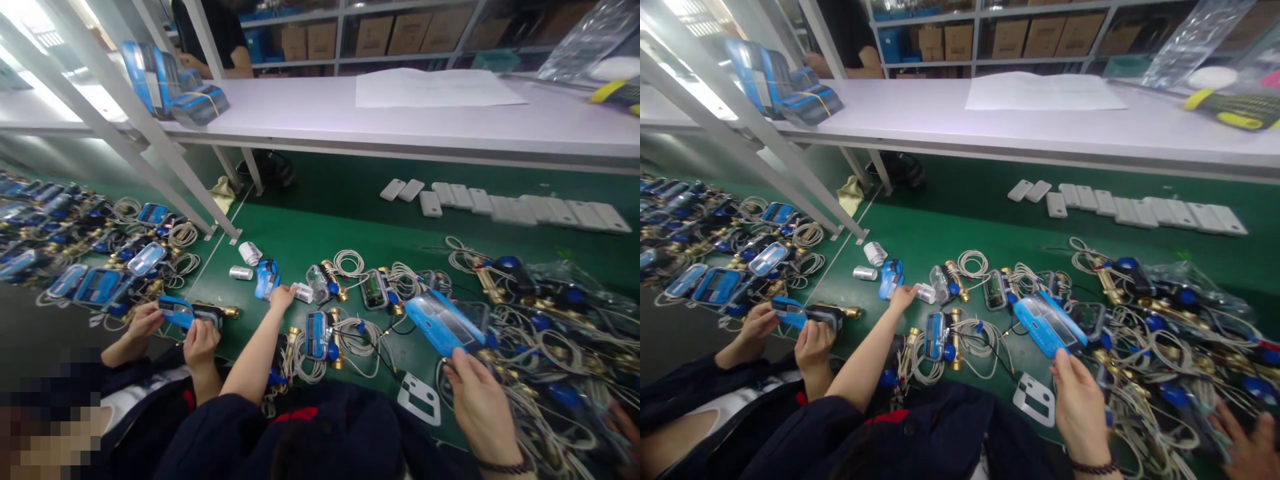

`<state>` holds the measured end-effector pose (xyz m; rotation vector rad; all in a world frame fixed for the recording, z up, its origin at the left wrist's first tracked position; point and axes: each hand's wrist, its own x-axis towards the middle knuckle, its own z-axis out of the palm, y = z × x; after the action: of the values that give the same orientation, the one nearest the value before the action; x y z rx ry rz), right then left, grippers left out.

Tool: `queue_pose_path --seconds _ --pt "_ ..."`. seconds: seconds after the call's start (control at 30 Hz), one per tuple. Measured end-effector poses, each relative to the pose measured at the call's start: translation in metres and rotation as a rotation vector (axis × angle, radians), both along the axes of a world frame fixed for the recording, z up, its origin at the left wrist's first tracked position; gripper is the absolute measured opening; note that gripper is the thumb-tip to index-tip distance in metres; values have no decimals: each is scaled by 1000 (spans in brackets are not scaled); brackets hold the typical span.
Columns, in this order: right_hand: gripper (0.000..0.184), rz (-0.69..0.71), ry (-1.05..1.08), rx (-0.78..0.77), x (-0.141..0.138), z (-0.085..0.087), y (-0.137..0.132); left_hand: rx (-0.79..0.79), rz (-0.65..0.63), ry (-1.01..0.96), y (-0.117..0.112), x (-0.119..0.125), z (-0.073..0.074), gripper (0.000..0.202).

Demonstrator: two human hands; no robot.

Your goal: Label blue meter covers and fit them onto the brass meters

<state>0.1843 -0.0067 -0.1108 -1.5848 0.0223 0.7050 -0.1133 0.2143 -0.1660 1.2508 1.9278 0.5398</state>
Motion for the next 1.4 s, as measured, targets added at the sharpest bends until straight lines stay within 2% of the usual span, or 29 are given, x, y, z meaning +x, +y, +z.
queue_pose_path --seconds 0.07,0.17,0.27,0.33,0.4,0.47,0.57,0.67,0.77,0.87,0.97,1.07,1.2,1.27,1.33,1.4 --pt "52 60 -23 8 -13 -1 6 10 -38 -26 4 7 6 11" --pt "50 232 -149 90 -33 8 18 115 -112 -115 -8 27 31 14" --pt "37 428 -367 192 -52 31 30 233 -211 -255 -42 47 68 18" --pt "27 542 -546 244 -64 48 36 320 -266 -424 -69 58 92 21" --pt "23 634 -702 271 -73 62 39 375 -287 -600 -93 67 111 24" --pt "21 672 -777 297 -78 71 39 379 -285 -705 -112 74 124 26" --pt "20 640 -739 355 -80 75 33 343 -285 -752 -129 83 134 29" --pt "20 614 -693 383 -76 75 24 330 -317 -722 -138 89 136 30" --pt "9 588 -707 368 -70 75 13 349 -353 -647 -146 94 136 29" --pt "5 527 -739 362 -66 71 3 321 -323 -626 -154 103 133 31" --pt "20 479 -851 424 -62 63 -5 231 -246 -683 -161 113 129 33" --pt "36 457 -1052 454 -55 53 -11 143 -179 -764 -166 122 123 33" --pt "48 472 -1313 463 -46 41 -18 43 -108 -839 -169 127 113 33" --pt "49 495 -1370 476 -44 35 -20 -6 -96 -848 -171 128 105 34" --pt "44 511 -1348 467 -44 30 -23 -35 -98 -838 -173 129 95 34" --pt "35 510 -1232 418 -45 25 -24 -48 -108 -817 -172 133 83 35"
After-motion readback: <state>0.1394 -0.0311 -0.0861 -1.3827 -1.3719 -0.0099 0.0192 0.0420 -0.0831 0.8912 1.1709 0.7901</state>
